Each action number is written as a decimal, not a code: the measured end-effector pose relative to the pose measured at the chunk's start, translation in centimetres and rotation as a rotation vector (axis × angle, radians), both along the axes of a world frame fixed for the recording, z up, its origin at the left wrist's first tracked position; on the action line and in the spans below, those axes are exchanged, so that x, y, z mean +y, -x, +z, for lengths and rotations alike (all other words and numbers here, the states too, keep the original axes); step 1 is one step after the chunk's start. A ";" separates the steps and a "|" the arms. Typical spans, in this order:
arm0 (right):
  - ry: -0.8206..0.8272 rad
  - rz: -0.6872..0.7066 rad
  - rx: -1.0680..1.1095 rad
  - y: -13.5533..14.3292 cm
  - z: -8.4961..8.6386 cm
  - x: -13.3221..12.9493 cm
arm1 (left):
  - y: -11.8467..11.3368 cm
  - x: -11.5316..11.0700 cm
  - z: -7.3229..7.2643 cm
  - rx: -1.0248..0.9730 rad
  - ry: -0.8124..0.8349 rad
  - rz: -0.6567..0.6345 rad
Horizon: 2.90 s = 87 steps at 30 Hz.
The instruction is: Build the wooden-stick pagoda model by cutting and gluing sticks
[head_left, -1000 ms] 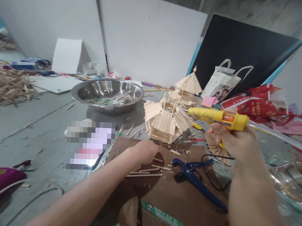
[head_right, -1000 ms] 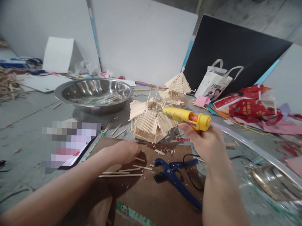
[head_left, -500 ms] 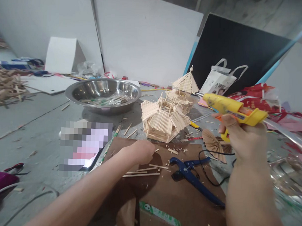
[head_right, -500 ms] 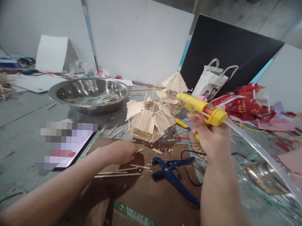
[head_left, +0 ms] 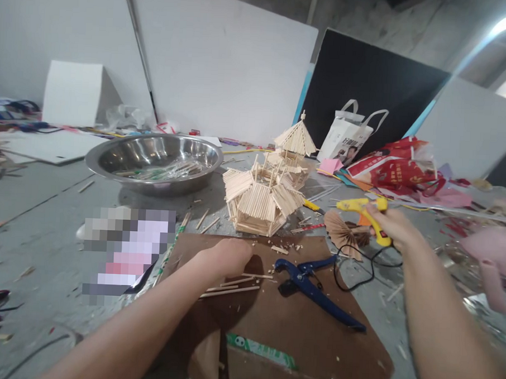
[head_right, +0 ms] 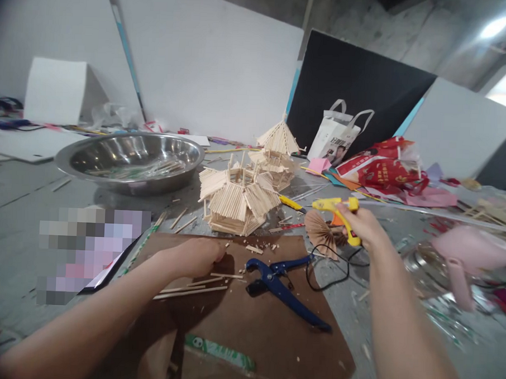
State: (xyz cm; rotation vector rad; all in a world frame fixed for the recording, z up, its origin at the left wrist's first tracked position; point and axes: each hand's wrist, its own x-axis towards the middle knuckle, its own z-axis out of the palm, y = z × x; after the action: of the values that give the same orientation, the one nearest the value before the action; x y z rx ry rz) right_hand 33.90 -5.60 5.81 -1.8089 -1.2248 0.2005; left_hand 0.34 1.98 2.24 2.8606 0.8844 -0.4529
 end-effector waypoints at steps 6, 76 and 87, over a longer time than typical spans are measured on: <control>0.358 -0.055 0.226 -1.5 -5.5 0.4 | -0.2 -0.4 0.0 0.001 0.026 0.006; -0.094 0.467 -0.288 16.0 1.8 -0.7 | 3.4 2.7 2.1 -0.862 0.328 0.641; 0.154 0.731 -0.448 18.6 0.4 -1.5 | 5.6 1.5 4.1 -0.275 0.254 0.443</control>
State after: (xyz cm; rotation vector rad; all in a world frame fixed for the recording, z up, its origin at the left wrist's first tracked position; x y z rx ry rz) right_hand 15.26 -7.12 6.25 -1.4942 -2.2181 0.3130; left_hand -5.26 3.52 6.29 2.3296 1.2534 -0.1079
